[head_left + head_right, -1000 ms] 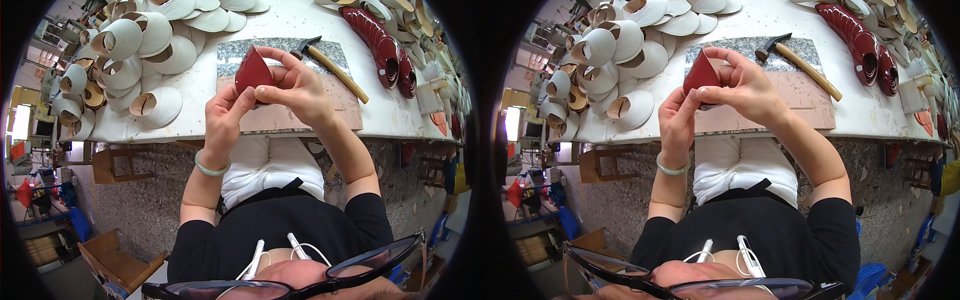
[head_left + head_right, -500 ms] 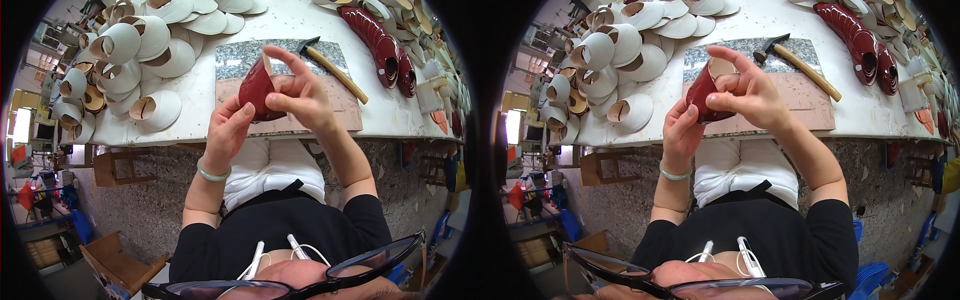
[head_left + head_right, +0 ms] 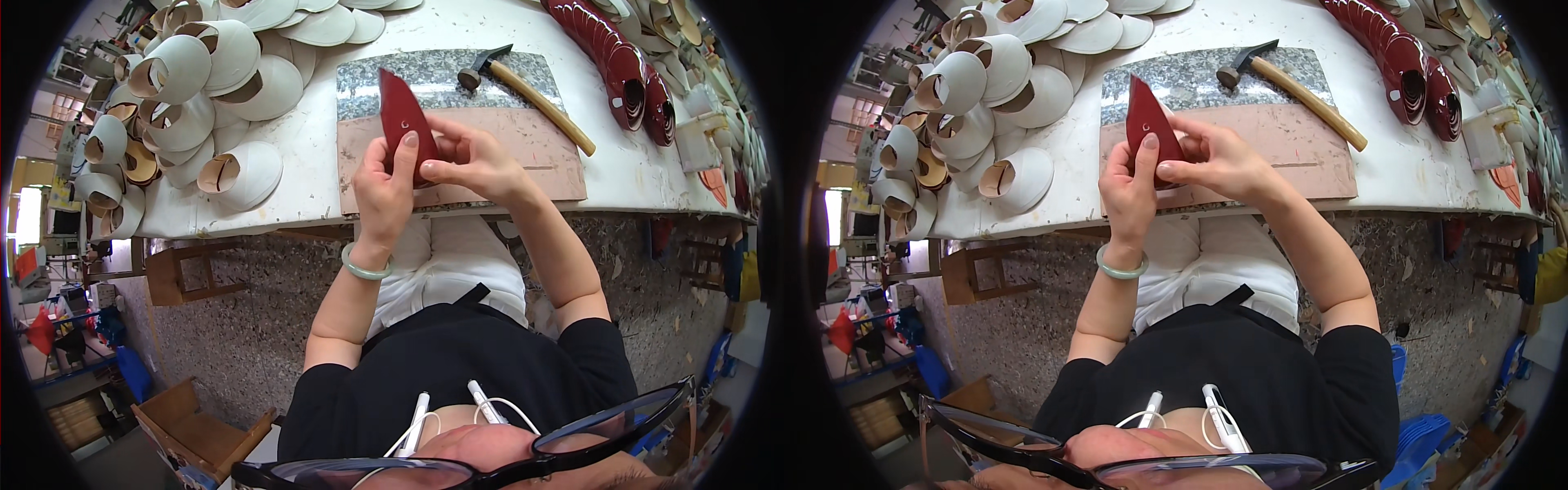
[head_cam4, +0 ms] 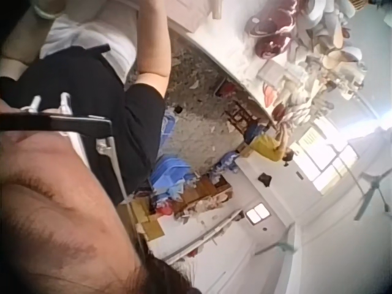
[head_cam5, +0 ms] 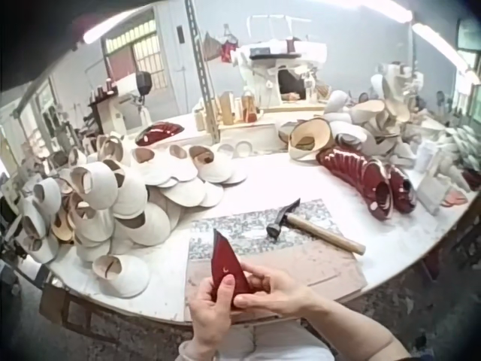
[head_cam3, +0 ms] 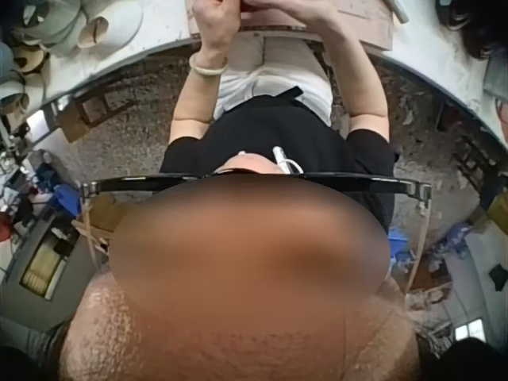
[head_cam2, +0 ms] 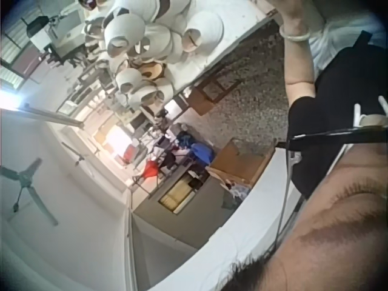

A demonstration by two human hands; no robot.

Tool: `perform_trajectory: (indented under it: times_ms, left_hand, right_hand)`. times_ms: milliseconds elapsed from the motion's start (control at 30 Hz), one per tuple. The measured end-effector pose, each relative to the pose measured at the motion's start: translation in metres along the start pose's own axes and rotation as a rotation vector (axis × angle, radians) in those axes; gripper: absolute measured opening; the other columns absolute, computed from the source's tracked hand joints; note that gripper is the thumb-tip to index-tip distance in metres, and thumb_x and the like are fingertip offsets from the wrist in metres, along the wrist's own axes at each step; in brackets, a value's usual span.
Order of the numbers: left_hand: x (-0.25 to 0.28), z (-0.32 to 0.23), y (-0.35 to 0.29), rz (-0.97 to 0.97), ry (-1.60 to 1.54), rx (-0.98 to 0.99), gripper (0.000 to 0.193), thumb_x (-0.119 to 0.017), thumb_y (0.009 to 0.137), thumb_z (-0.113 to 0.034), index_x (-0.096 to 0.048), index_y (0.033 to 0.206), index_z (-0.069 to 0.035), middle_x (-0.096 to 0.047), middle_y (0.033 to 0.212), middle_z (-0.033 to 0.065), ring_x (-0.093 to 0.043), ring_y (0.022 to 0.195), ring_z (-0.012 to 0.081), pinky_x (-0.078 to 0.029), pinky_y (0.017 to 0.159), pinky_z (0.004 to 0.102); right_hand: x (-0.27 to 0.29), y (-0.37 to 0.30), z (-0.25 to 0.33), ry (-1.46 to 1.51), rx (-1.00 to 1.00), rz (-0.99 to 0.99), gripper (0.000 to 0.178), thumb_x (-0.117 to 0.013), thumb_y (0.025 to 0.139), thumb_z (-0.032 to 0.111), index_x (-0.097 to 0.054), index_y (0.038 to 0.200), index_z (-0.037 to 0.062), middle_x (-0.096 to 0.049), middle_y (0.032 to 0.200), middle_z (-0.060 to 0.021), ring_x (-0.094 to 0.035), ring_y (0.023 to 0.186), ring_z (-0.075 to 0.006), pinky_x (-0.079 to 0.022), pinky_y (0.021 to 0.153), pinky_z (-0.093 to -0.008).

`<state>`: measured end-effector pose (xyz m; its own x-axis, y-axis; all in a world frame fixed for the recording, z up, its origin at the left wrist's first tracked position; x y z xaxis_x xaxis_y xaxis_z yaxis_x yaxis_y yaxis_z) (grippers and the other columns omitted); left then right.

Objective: The person aligns and fits linings into shoe pieces, presses the edges together by hand, and taps the inner surfaces using a hammer.

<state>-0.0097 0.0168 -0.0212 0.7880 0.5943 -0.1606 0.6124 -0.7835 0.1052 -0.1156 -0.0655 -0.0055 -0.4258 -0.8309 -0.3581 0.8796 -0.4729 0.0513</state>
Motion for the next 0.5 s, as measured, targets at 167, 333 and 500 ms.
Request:
perform_trajectory:
  times_ms: [167,333,500]
  left_hand:
    - [0.0,0.006,-0.003,-0.003,-0.039,-0.043,0.026,-0.058,0.097,-0.024,-0.061,0.09,0.001,-0.066,0.079,0.0029,-0.058,0.067,0.0049,-0.049,0.057,0.02]
    - [-0.004,-0.007,0.006,0.155,-0.231,0.093,0.027,-0.057,0.098,-0.024,-0.058,0.104,0.002,-0.066,0.094,0.0058,-0.059,0.082,0.0064,-0.05,0.071,0.022]
    - [0.002,-0.036,0.002,0.292,-0.214,0.033,0.037,-0.065,0.092,-0.014,-0.052,0.12,0.005,-0.064,0.107,0.0091,-0.061,0.097,0.013,-0.05,0.087,0.0253]
  right_hand:
    - [0.005,0.003,-0.016,0.091,-0.028,-0.028,0.055,-0.067,0.087,0.004,-0.043,0.135,-0.0067,-0.068,0.104,-0.0103,-0.065,0.089,-0.0138,-0.052,0.084,-0.0282]
    - [0.005,0.0,-0.01,0.145,0.001,-0.133,0.04,-0.066,0.089,0.009,-0.054,0.124,-0.0069,-0.068,0.101,-0.011,-0.065,0.086,-0.013,-0.053,0.08,-0.0271]
    - [-0.004,0.008,0.024,0.074,0.1,-0.136,0.034,-0.066,0.091,0.015,-0.058,0.116,-0.0067,-0.068,0.1,-0.0104,-0.065,0.087,-0.0127,-0.053,0.08,-0.0262]
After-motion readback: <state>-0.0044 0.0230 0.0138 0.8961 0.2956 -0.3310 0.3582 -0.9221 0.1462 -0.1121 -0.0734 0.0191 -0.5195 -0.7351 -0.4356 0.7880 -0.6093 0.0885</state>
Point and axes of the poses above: each hand's wrist, its own y-axis towards the middle knuckle, its own x-axis out of the back of the hand, z = x × y, the point moved 4 cm from there along y, towards the middle knuckle
